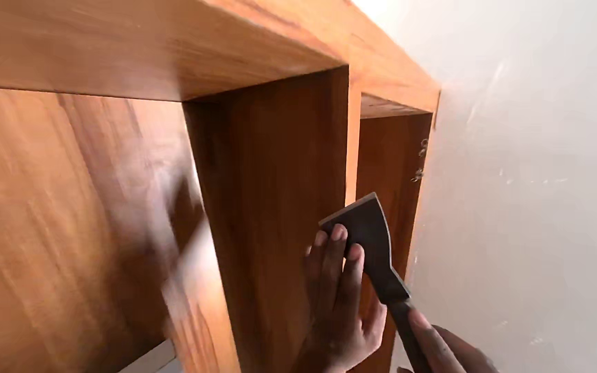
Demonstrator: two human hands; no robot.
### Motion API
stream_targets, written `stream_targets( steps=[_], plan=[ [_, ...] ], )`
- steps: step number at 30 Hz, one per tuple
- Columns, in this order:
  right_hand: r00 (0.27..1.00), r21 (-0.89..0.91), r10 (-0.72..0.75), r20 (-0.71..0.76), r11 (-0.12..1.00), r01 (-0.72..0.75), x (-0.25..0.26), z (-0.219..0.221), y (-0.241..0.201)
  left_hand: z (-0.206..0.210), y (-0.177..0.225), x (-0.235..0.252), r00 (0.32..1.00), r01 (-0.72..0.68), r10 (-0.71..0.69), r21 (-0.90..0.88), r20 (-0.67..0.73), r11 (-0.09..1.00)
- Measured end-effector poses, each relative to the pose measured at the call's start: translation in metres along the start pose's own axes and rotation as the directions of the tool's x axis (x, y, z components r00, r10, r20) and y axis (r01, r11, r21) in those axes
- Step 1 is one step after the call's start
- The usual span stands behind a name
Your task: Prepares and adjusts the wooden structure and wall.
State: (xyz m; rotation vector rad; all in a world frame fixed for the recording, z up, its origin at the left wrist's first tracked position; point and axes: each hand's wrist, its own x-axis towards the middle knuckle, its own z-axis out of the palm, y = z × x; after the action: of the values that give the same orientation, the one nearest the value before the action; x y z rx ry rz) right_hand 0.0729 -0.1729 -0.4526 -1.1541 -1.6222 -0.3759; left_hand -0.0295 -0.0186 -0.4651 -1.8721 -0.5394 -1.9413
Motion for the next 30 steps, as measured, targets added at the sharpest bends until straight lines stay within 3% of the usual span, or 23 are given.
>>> stream_targets(
  steps=[8,12,17,24,30],
  plan=[
    [0.999,-0.056,-0.011,0.048,0.998,0.013,-0.002,-0.012,-0.015,0.000,0.000,-0.001,0.997,0.017,-0.032,-0.193,-0.074,0.981],
    [1.000,-0.150,0.001,0.013,0.989,0.001,-0.004,-0.006,-0.017,0.001,0.001,-0.004,0.995,0.041,-0.060,-0.210,-0.083,0.977],
    [1.000,-0.146,-0.008,-0.008,0.989,0.007,-0.019,0.000,-0.012,0.000,0.003,-0.006,0.982,0.169,-0.181,-0.173,-0.055,0.970],
    [0.999,-0.145,0.022,-0.033,0.989,-0.027,-0.026,0.005,-0.013,-0.008,0.025,-0.026,0.991,0.135,-0.137,-0.142,-0.002,0.981],
    [0.997,-0.245,0.027,-0.068,0.969,-0.043,0.004,0.003,-0.031,-0.014,0.025,0.008,0.989,0.149,-0.147,-0.205,0.022,0.967]
  ],
)
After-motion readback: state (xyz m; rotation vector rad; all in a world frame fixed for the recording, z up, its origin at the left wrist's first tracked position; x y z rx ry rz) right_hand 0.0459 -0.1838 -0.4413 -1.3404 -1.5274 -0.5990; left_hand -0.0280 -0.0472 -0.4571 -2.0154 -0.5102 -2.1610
